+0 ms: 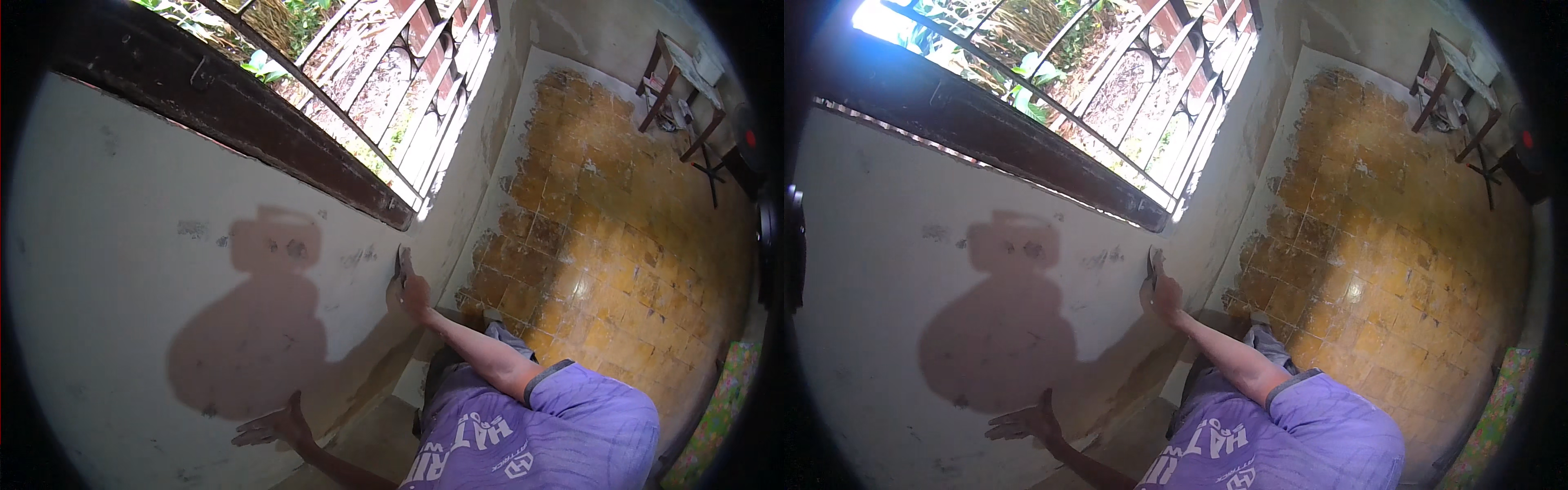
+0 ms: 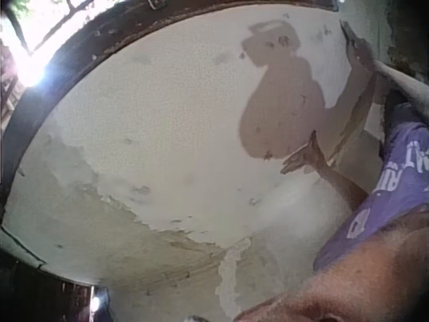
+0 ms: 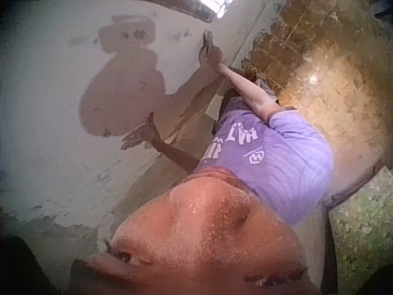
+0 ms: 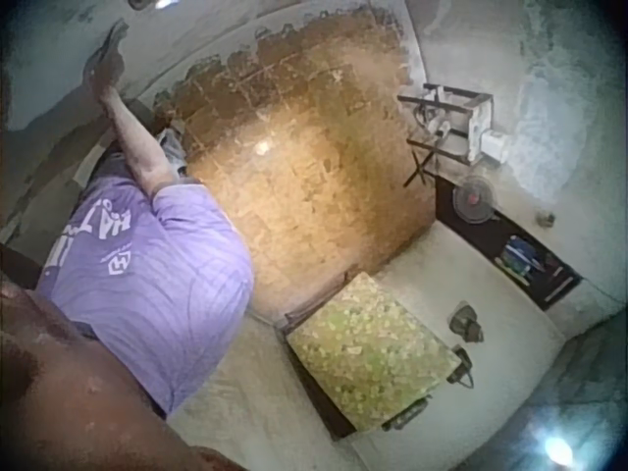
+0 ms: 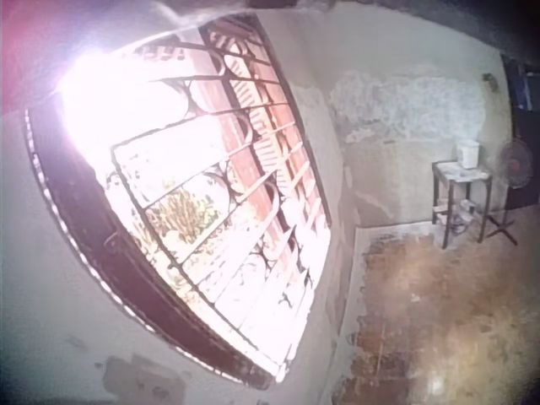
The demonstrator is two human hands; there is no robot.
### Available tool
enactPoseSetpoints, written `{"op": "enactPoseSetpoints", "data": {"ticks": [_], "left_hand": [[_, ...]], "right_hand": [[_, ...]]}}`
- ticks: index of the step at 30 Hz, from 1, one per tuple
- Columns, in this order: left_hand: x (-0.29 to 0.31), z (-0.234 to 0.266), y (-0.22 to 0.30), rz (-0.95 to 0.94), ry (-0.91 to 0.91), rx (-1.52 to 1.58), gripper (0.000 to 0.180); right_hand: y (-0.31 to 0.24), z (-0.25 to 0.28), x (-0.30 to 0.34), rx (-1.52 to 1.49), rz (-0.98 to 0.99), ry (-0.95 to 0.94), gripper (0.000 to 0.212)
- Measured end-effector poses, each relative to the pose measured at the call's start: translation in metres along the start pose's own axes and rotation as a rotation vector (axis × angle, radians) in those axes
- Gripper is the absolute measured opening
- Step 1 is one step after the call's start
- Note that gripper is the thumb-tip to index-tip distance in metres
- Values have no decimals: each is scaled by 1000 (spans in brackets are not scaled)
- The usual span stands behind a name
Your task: The person sands and prepares indoor walls for painting, using sandpaper or a scraper tool.
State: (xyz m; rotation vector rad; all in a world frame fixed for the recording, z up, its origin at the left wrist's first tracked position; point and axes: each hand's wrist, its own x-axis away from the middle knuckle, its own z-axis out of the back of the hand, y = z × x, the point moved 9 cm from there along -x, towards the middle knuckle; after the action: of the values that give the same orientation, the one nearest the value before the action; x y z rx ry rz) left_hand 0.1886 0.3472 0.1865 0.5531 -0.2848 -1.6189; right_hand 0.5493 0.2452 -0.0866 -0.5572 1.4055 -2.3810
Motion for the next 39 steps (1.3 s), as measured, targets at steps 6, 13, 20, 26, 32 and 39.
{"op": "enactPoseSetpoints", "data": {"ticks": [6,13,20,26,32,39], "left_hand": [[1,0,6,-13,41,-71,79],[7,-12,12,162,-237,21,95],[19,11,48,169,6,-78,72],[-1,3,-22,-149,200,-56,89],[-4,1,-17,-53,111,-16,102],[-12,2,-50,-96,207,-278,82]], "right_hand": [[-13,9,-9,123,71,34,86],[21,-13,-14,162,262,-20,82],[-33,19,-10,148,174,-74,82],[-56,47,8,118,629,224,73],[-10,14,-8,111,160,-54,73],[-48,37,4,32,468,117,62]]}}
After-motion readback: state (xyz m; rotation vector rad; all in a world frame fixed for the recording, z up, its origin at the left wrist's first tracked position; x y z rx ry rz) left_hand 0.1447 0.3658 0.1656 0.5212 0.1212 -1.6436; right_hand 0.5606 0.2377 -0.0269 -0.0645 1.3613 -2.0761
